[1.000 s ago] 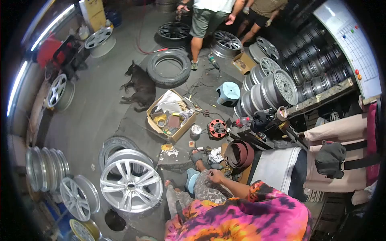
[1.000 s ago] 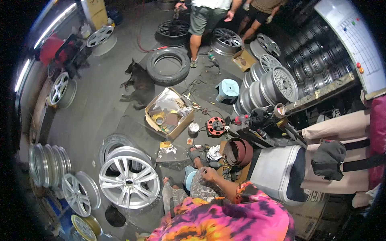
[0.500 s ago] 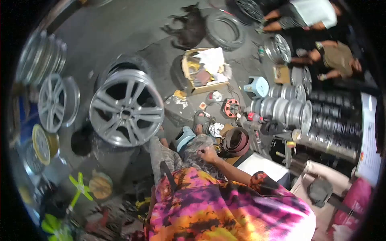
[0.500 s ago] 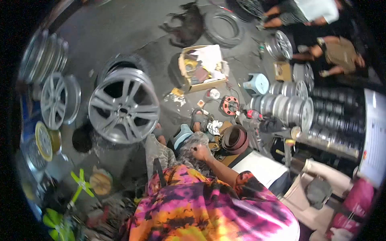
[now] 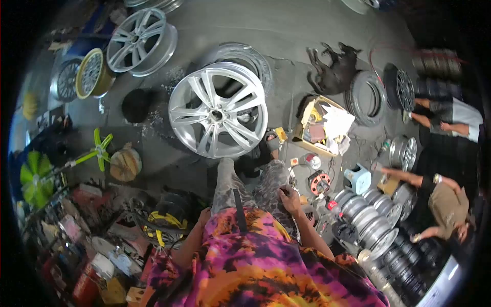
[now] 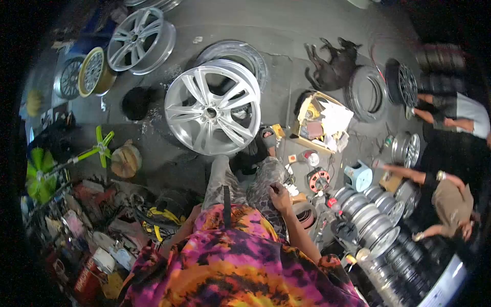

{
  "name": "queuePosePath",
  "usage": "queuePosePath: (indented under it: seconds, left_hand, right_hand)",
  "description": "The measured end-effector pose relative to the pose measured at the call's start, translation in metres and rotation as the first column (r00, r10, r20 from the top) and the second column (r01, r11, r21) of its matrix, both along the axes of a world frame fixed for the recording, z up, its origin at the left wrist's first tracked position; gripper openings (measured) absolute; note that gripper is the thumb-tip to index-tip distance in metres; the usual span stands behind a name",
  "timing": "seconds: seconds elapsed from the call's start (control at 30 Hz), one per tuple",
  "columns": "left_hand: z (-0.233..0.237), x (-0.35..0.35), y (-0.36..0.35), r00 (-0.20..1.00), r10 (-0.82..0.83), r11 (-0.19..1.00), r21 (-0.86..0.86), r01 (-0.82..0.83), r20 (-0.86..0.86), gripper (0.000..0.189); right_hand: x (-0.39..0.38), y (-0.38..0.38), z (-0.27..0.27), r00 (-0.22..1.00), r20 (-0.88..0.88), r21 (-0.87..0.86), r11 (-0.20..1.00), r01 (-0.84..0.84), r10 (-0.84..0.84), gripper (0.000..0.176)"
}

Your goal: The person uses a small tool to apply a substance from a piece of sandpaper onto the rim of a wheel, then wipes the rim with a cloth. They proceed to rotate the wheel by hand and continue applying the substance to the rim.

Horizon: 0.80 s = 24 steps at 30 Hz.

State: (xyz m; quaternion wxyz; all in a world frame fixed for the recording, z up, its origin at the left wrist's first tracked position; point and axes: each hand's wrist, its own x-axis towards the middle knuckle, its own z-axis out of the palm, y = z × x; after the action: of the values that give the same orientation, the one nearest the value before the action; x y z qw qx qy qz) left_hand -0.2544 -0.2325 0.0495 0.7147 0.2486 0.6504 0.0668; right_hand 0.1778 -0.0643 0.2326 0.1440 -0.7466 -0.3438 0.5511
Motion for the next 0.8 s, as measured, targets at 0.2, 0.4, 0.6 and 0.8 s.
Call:
queuePosePath:
  seconds: [0.2,0.4,0.6,0.8]
  left_hand:
    - [0.062,0.095,-0.011,0.958,0.168,0.972,0.203,-0.121,-0.233,0.040]
    - [-0.003,0.190,-0.097,0.899,0.241,0.971,0.089,-0.223,-0.365,0.042]
    - [-0.010,0.286,-0.117,0.827,0.407,0.906,0.054,-0.420,-0.387,0.042]
    - [0.053,0.287,-0.067,0.804,0.418,0.908,0.154,-0.391,-0.423,0.035]
  right_hand:
    - [0.073,0.049,-0.027,0.977,-0.057,0.056,0.978,-0.203,0.206,0.022]
    - [0.222,0.078,-0.118,0.932,0.108,0.044,0.935,-0.352,0.346,0.018]
    - [0.275,0.138,-0.078,0.927,0.031,-0.144,0.920,-0.365,0.373,0.023]
    - [0.243,0.171,-0.081,0.756,0.164,-0.089,0.773,-0.629,0.634,0.019]
